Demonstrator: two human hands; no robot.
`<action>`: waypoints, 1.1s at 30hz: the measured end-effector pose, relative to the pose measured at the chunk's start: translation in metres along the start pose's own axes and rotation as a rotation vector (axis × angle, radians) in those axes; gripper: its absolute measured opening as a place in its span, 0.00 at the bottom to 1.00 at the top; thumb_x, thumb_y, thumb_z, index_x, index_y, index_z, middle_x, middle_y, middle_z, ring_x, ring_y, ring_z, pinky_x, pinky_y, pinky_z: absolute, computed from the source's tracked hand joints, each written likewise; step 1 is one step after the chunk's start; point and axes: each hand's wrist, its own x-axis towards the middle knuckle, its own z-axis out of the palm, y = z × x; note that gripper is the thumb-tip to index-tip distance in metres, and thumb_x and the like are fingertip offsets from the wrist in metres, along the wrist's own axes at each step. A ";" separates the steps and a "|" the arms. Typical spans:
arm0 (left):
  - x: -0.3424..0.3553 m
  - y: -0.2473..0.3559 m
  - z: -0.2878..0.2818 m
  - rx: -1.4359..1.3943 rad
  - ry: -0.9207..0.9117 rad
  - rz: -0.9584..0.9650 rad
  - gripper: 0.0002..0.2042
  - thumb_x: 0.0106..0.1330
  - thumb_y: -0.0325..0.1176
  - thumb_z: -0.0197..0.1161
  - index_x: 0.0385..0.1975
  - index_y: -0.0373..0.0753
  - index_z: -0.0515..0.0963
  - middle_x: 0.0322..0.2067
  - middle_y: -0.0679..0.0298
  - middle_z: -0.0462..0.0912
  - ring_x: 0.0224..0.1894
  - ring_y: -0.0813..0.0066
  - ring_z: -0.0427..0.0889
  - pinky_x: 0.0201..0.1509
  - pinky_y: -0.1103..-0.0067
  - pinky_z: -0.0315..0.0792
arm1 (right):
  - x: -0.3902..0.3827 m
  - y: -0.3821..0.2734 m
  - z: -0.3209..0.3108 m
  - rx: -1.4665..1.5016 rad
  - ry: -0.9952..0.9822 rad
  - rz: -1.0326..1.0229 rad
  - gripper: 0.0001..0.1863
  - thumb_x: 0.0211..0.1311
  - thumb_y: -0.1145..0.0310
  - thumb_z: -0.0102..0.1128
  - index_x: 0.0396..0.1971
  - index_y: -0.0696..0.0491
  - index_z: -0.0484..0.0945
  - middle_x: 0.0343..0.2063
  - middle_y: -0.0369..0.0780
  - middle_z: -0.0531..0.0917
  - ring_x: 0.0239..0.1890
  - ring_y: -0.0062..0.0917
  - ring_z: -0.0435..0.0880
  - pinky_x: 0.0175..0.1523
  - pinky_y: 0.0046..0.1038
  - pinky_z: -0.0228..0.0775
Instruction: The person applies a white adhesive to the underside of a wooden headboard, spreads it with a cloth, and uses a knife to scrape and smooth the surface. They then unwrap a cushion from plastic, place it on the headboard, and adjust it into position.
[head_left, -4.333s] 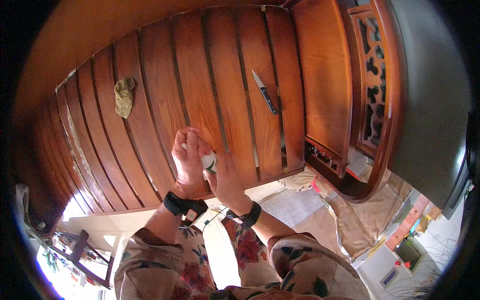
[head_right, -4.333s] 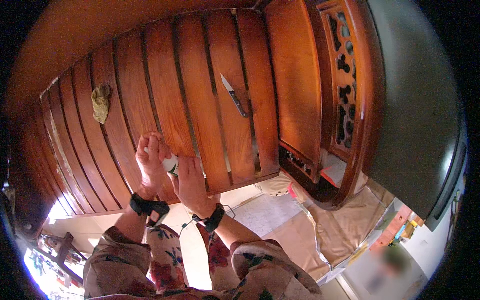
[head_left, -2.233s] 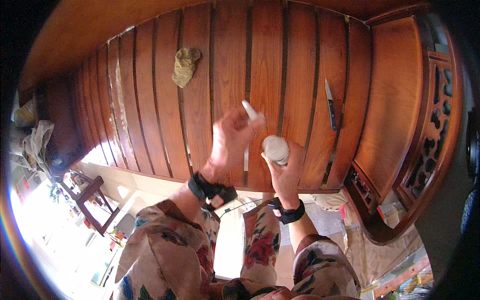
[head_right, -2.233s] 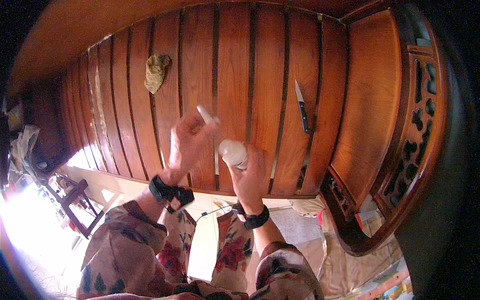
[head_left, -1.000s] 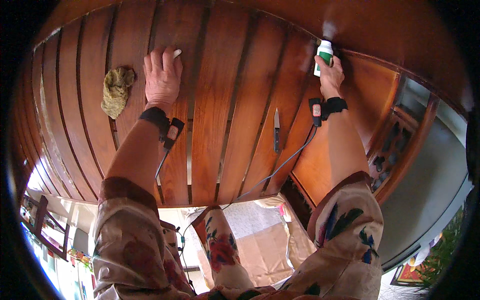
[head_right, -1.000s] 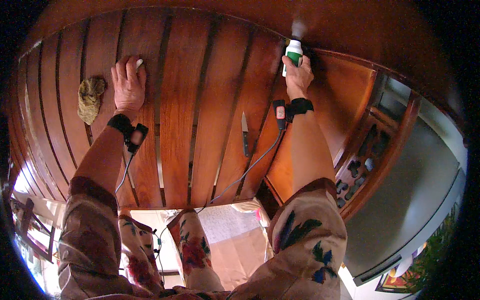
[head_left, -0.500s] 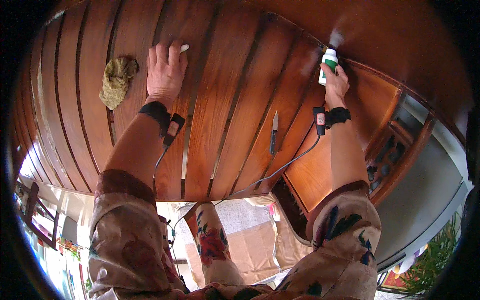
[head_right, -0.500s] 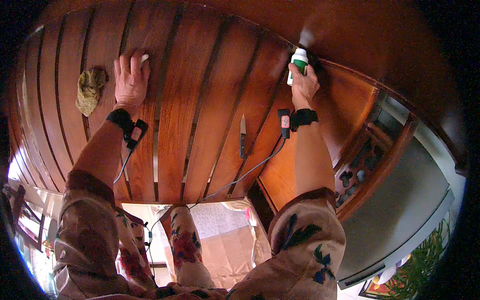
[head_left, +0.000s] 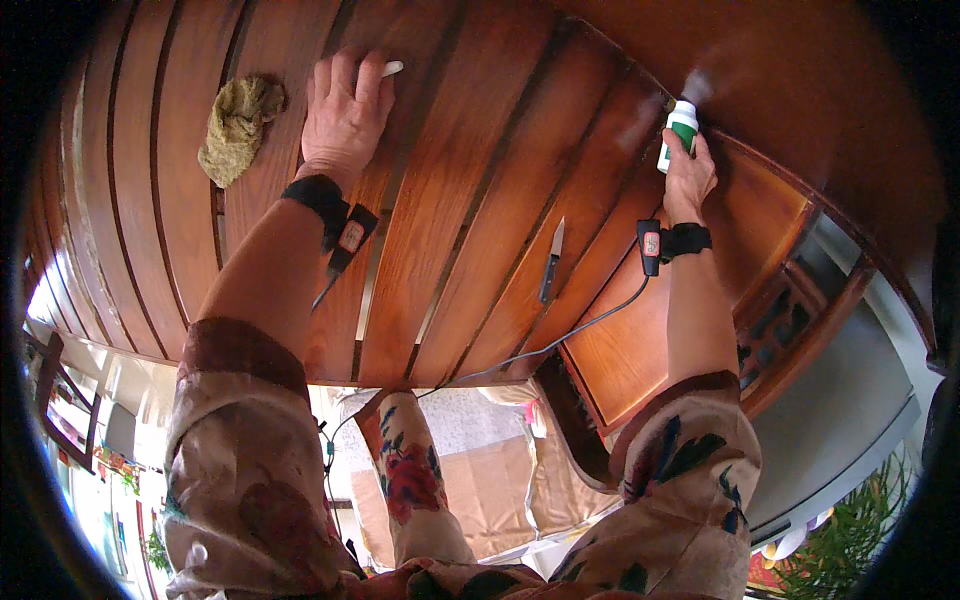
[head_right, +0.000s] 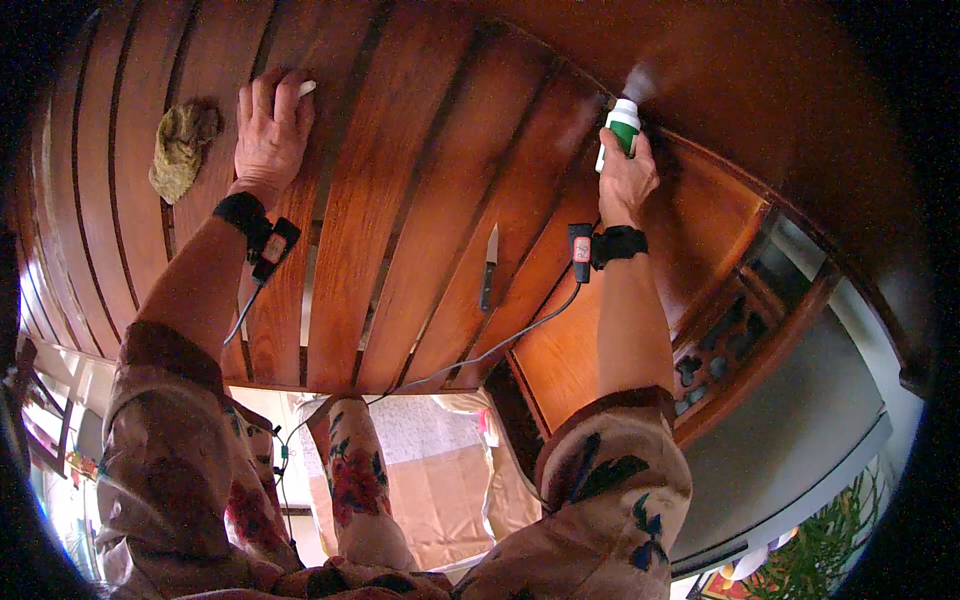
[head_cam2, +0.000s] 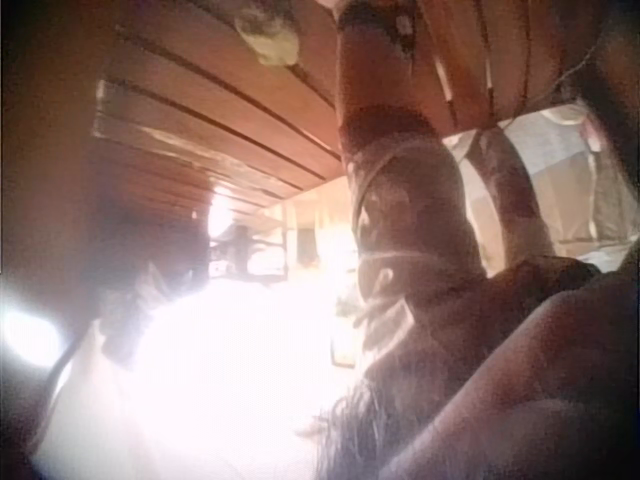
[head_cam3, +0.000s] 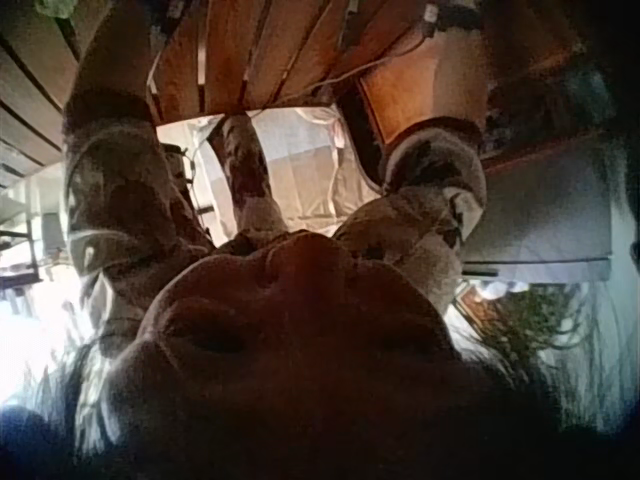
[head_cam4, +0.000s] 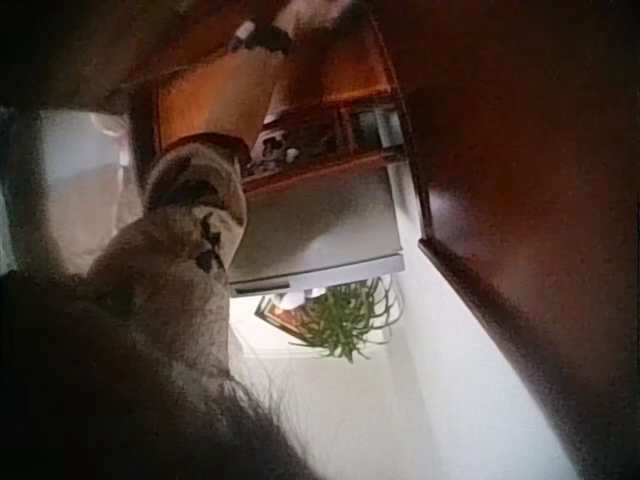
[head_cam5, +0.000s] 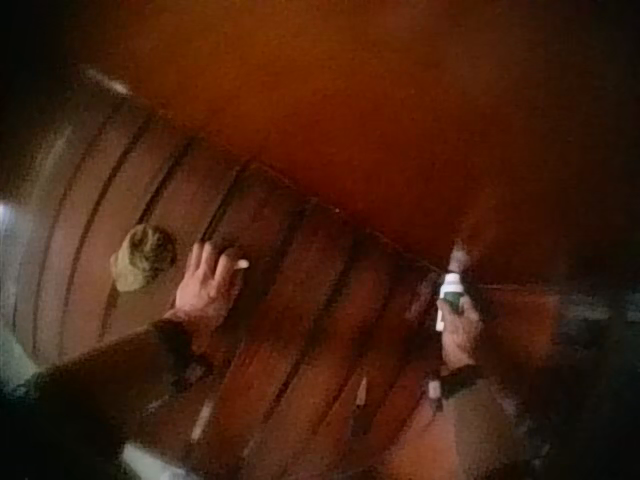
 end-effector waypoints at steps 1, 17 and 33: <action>0.000 0.000 0.000 -0.011 -0.014 -0.003 0.17 0.61 0.32 0.62 0.51 0.45 0.71 0.48 0.59 0.72 0.48 0.54 0.72 0.51 0.63 0.71 | 0.000 -0.001 0.001 0.015 0.010 0.005 0.35 0.53 0.51 0.69 0.58 0.56 0.75 0.47 0.50 0.82 0.48 0.42 0.81 0.52 0.39 0.72; -0.001 -0.001 0.000 -0.008 -0.024 -0.014 0.15 0.62 0.33 0.62 0.49 0.45 0.72 0.48 0.60 0.72 0.48 0.56 0.73 0.51 0.65 0.72 | -0.004 -0.003 0.000 -0.119 0.077 -0.060 0.29 0.53 0.51 0.68 0.50 0.55 0.79 0.41 0.49 0.84 0.43 0.41 0.82 0.49 0.38 0.73; 0.000 -0.001 0.001 -0.035 -0.010 -0.012 0.16 0.61 0.31 0.63 0.50 0.44 0.72 0.49 0.59 0.73 0.48 0.53 0.72 0.52 0.63 0.72 | -0.005 0.004 0.006 -0.036 0.104 -0.039 0.31 0.53 0.49 0.66 0.53 0.53 0.78 0.42 0.49 0.84 0.44 0.43 0.81 0.51 0.41 0.71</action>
